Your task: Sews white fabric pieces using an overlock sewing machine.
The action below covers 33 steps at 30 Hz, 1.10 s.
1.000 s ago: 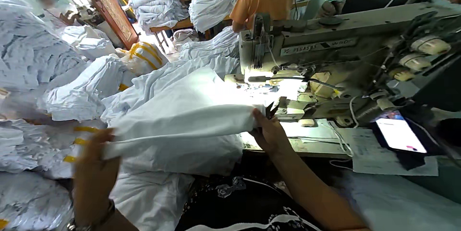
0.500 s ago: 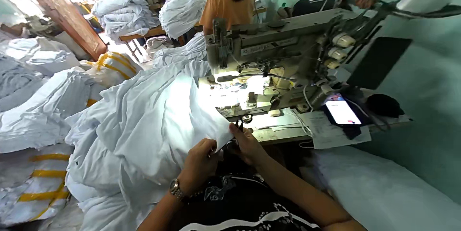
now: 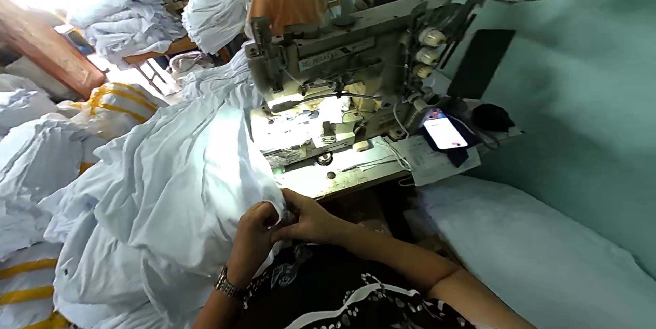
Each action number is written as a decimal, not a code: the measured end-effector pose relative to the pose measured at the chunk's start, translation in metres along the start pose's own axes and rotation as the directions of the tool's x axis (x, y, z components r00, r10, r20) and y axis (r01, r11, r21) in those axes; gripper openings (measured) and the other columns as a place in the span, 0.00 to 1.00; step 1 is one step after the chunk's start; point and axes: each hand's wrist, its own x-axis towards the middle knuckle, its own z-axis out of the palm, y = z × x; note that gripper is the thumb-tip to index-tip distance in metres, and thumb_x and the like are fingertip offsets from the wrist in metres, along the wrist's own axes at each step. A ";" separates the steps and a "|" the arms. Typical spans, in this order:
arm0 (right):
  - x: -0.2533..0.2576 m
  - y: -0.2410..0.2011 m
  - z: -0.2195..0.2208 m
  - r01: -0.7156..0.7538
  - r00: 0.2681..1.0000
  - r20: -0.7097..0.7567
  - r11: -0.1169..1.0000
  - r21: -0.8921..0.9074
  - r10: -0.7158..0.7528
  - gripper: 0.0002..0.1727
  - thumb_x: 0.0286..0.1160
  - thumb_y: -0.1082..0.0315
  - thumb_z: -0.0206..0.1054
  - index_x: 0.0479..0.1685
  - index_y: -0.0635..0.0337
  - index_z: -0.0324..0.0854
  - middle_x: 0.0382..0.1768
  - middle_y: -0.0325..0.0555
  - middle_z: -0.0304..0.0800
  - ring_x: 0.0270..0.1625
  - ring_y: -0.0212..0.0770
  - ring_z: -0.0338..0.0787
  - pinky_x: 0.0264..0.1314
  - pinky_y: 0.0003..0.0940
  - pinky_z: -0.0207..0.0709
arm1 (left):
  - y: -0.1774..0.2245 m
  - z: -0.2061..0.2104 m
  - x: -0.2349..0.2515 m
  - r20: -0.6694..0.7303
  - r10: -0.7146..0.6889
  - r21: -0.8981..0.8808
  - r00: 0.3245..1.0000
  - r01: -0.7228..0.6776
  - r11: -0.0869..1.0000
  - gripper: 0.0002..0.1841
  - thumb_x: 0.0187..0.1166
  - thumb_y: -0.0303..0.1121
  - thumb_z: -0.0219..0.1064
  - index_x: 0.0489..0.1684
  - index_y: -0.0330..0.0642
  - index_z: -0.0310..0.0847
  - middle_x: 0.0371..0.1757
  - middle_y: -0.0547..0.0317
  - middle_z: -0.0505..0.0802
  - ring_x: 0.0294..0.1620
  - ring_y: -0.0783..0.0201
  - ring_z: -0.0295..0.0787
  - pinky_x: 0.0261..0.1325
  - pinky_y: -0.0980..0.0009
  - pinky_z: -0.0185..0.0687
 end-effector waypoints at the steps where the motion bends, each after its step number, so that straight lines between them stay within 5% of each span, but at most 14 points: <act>1: 0.000 -0.001 -0.001 -0.001 1.000 0.002 1.000 0.008 0.001 0.39 0.63 0.70 0.83 0.75 0.73 0.70 0.54 0.52 0.90 0.55 0.32 0.90 0.63 0.30 0.84 | -0.001 -0.001 0.001 0.022 0.022 0.029 1.000 -0.023 0.999 0.16 0.62 0.38 0.78 0.17 0.40 0.75 0.21 0.62 0.81 0.26 0.72 0.79 0.33 0.76 0.75; 4: -0.001 -0.004 -0.010 0.006 0.996 -0.085 1.000 -0.014 -0.008 0.23 0.68 0.73 0.77 0.63 0.72 0.80 0.43 0.46 0.92 0.44 0.27 0.89 0.52 0.25 0.85 | -0.002 -0.025 0.004 0.092 0.055 0.118 0.994 -0.066 0.991 0.19 0.65 0.45 0.80 0.19 0.42 0.78 0.24 0.62 0.84 0.29 0.69 0.82 0.36 0.72 0.81; 8: -0.002 -0.002 -0.022 -0.019 0.978 -0.208 0.979 -0.201 -0.024 0.12 0.71 0.73 0.70 0.50 0.68 0.86 0.31 0.40 0.86 0.31 0.23 0.80 0.36 0.17 0.75 | 0.003 -0.068 0.007 -0.136 0.128 0.113 0.982 -0.113 0.987 0.11 0.68 0.35 0.73 0.25 0.38 0.79 0.49 0.52 0.90 0.49 0.70 0.87 0.49 0.77 0.85; 12: 0.002 0.023 -0.030 0.000 0.928 -0.283 0.760 -0.650 -0.242 0.08 0.69 0.72 0.71 0.44 0.65 0.90 0.39 0.51 0.92 0.43 0.41 0.92 0.51 0.35 0.87 | 0.010 -0.090 0.004 -0.373 0.096 0.079 0.923 -0.072 0.994 0.08 0.64 0.27 0.70 0.34 0.37 0.76 0.43 0.59 0.93 0.47 0.76 0.89 0.49 0.80 0.85; 15: 0.003 0.050 -0.043 -0.059 0.902 -0.301 0.604 -0.795 -0.309 0.09 0.66 0.72 0.73 0.44 0.62 0.90 0.39 0.51 0.93 0.44 0.47 0.94 0.51 0.44 0.89 | 0.013 -0.095 -0.002 -0.336 -0.012 0.108 0.942 0.051 0.993 0.14 0.70 0.28 0.69 0.48 0.28 0.79 0.38 0.60 0.93 0.39 0.79 0.88 0.47 0.80 0.86; 19: 0.004 0.051 -0.042 -0.103 0.869 -0.427 0.755 -0.648 -0.248 0.09 0.69 0.73 0.68 0.42 0.61 0.93 0.37 0.46 0.95 0.39 0.35 0.92 0.47 0.30 0.86 | 0.006 -0.091 -0.007 -0.233 -0.191 -0.114 0.954 0.168 0.979 0.10 0.77 0.26 0.65 0.53 0.35 0.80 0.35 0.68 0.90 0.33 0.81 0.85 0.39 0.84 0.84; 22: 0.005 0.026 -0.038 -0.162 0.871 -0.485 0.980 -0.117 0.086 0.13 0.73 0.77 0.60 0.46 0.63 0.92 0.36 0.37 0.94 0.25 0.21 0.83 0.29 0.17 0.77 | 0.008 -0.096 -0.007 -0.217 -0.255 -0.286 0.942 0.188 0.939 0.08 0.86 0.28 0.57 0.55 0.41 0.79 0.30 0.72 0.89 0.29 0.80 0.84 0.35 0.83 0.82; 24: 0.005 0.011 -0.041 -0.150 0.907 -0.322 0.921 0.359 0.273 0.14 0.80 0.77 0.56 0.53 0.63 0.88 0.35 0.38 0.92 0.20 0.24 0.78 0.21 0.19 0.73 | 0.007 -0.102 -0.008 -0.226 -0.255 -0.385 0.940 0.154 0.910 0.10 0.88 0.29 0.54 0.57 0.44 0.80 0.33 0.70 0.90 0.32 0.77 0.86 0.39 0.79 0.85; 26: 0.003 0.003 -0.046 -0.087 0.952 -0.200 0.833 0.546 0.231 0.13 0.84 0.73 0.57 0.56 0.57 0.86 0.33 0.36 0.90 0.24 0.24 0.80 0.26 0.20 0.76 | 0.012 -0.112 -0.009 -0.219 -0.238 -0.454 0.946 0.117 0.883 0.12 0.90 0.31 0.53 0.54 0.48 0.85 0.40 0.70 0.92 0.39 0.77 0.88 0.45 0.78 0.87; 29: 0.002 -0.014 -0.057 0.006 0.975 -0.205 0.904 0.428 0.091 0.10 0.82 0.72 0.62 0.47 0.50 0.90 0.39 0.31 0.93 0.39 0.23 0.89 0.45 0.22 0.85 | 0.021 -0.125 -0.012 -0.207 -0.179 -0.493 0.962 0.055 0.869 0.11 0.87 0.34 0.59 0.47 0.54 0.92 0.44 0.74 0.95 0.43 0.80 0.90 0.47 0.81 0.87; 31: 0.004 -0.015 -0.064 0.038 0.982 -0.187 0.988 0.150 -0.009 0.10 0.80 0.73 0.64 0.47 0.53 0.92 0.43 0.31 0.95 0.43 0.21 0.90 0.49 0.20 0.84 | 0.018 -0.127 -0.015 -0.189 -0.097 -0.295 0.977 0.037 0.955 0.08 0.79 0.37 0.71 0.49 0.53 0.93 0.44 0.74 0.93 0.43 0.82 0.85 0.48 0.84 0.82; 33: 0.006 -0.008 -0.067 0.092 0.987 -0.115 0.982 -0.166 -0.112 0.12 0.77 0.64 0.72 0.55 0.53 0.93 0.40 0.28 0.90 0.39 0.16 0.82 0.42 0.14 0.76 | 0.014 -0.123 -0.018 -0.219 -0.061 0.015 0.974 0.066 0.998 0.14 0.71 0.43 0.78 0.52 0.51 0.95 0.40 0.71 0.90 0.39 0.84 0.80 0.45 0.87 0.76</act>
